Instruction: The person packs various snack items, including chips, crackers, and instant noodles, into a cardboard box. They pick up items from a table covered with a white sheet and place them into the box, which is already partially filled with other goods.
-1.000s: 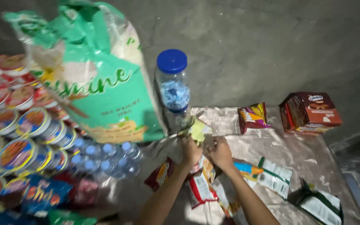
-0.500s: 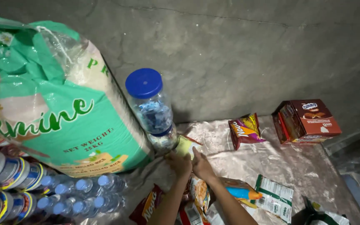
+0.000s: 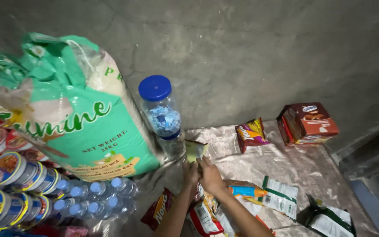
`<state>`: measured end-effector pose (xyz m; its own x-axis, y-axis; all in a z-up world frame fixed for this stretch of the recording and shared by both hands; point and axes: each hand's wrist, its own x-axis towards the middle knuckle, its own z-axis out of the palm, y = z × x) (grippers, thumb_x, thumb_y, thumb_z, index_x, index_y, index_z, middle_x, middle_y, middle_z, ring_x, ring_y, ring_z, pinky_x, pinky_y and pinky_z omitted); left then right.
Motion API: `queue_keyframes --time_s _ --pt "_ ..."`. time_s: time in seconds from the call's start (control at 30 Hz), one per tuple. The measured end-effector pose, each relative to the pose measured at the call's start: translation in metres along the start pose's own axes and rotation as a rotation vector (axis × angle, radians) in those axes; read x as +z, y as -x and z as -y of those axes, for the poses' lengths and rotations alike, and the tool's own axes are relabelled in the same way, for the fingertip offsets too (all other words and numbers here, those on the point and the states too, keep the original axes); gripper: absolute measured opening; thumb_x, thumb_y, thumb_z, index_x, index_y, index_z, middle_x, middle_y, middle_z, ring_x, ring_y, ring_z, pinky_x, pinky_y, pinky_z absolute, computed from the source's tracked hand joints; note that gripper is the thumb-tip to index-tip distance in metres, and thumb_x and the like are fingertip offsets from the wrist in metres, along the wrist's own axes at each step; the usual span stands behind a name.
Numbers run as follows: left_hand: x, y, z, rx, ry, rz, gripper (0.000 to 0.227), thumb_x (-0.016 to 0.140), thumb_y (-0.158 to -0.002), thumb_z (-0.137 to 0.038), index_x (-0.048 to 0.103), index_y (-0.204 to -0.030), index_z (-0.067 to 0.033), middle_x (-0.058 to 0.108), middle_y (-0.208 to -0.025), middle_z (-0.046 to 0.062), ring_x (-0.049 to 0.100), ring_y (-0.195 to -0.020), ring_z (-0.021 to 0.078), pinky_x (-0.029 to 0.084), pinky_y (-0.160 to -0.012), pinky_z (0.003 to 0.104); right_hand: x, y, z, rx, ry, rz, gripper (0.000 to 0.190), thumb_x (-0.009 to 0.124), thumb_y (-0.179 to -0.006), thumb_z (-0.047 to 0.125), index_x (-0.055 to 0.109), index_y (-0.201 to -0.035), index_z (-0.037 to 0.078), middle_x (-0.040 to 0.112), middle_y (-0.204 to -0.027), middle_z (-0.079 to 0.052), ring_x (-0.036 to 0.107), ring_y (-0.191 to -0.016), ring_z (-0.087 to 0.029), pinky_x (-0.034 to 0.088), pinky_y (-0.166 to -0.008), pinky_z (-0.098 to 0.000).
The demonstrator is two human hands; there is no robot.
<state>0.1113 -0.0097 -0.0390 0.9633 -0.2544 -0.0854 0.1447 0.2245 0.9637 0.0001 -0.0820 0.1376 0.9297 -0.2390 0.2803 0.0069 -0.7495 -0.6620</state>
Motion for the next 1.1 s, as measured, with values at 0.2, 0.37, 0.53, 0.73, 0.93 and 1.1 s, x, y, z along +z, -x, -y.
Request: queue_keyframes --time_s 0.2,0.37,0.53,0.73,0.93,1.1 --pt "-0.025 0.069 -0.102 -0.562 0.329 0.071 0.047 0.064 -0.094 -0.034 0.051 -0.139 -0.0284 0.060 -0.093 0.003 0.054 -0.079 0.0197 0.044 -0.072 0.043 -0.064 0.060 0.085 0.064 0.212 0.125 0.054 0.066 -0.080 0.011 0.057 -0.133 0.003 0.037 -0.157 -0.019 0.045 -0.133 -0.047 0.039 -0.109 -0.0499" --pt "-0.054 0.138 -0.182 -0.718 0.792 0.370 0.100 0.028 -0.085 -0.081 0.051 -0.141 -0.0016 0.066 -0.128 0.022 0.061 -0.118 0.0412 0.051 -0.099 0.056 -0.088 0.120 0.098 -0.434 0.564 -0.035 0.048 0.059 -0.083 0.013 0.062 -0.128 -0.003 0.050 -0.144 -0.020 0.033 -0.139 -0.054 0.028 -0.114 -0.0594" --pt "-0.088 0.168 -0.200 -0.684 0.773 0.237 0.067 0.052 -0.092 -0.060 0.064 -0.132 -0.0083 0.072 -0.127 0.011 0.065 -0.117 0.0333 0.051 -0.102 0.054 -0.110 0.161 0.103 -0.648 0.488 0.053 0.045 0.057 -0.086 0.014 0.066 -0.128 0.000 0.058 -0.135 -0.012 0.033 -0.149 -0.043 0.026 -0.122 -0.0543" --pt "-0.109 0.181 -0.190 -0.681 0.591 0.316 0.041 0.069 -0.089 -0.036 0.068 -0.116 -0.0051 0.073 -0.111 0.015 0.071 -0.098 0.0350 0.059 -0.087 0.056 -0.128 0.188 0.125 -0.693 0.469 0.130 0.036 0.058 -0.085 0.014 0.068 -0.117 0.002 0.058 -0.141 -0.014 0.035 -0.149 -0.037 0.025 -0.121 -0.0559" --pt "-0.094 0.204 -0.246 -0.444 0.406 0.463 0.039 0.070 -0.092 -0.019 0.057 -0.127 -0.0070 0.072 -0.108 0.016 0.071 -0.096 0.0313 0.060 -0.086 0.048 -0.131 0.194 0.143 -0.486 0.298 -0.068 0.044 0.068 -0.076 0.005 0.069 -0.120 0.003 0.051 -0.144 -0.026 0.042 -0.139 -0.042 0.032 -0.117 -0.0541" --pt "-0.069 0.232 -0.326 -0.351 -0.126 0.501 0.066 0.069 -0.083 -0.013 0.050 -0.146 -0.0099 0.074 -0.112 0.007 0.072 -0.097 0.0192 0.059 -0.084 0.033 -0.160 0.185 0.207 -0.262 0.022 -0.291 0.050 0.069 -0.086 0.001 0.060 -0.135 0.000 0.049 -0.146 -0.026 0.046 -0.136 -0.044 0.039 -0.114 -0.0485"
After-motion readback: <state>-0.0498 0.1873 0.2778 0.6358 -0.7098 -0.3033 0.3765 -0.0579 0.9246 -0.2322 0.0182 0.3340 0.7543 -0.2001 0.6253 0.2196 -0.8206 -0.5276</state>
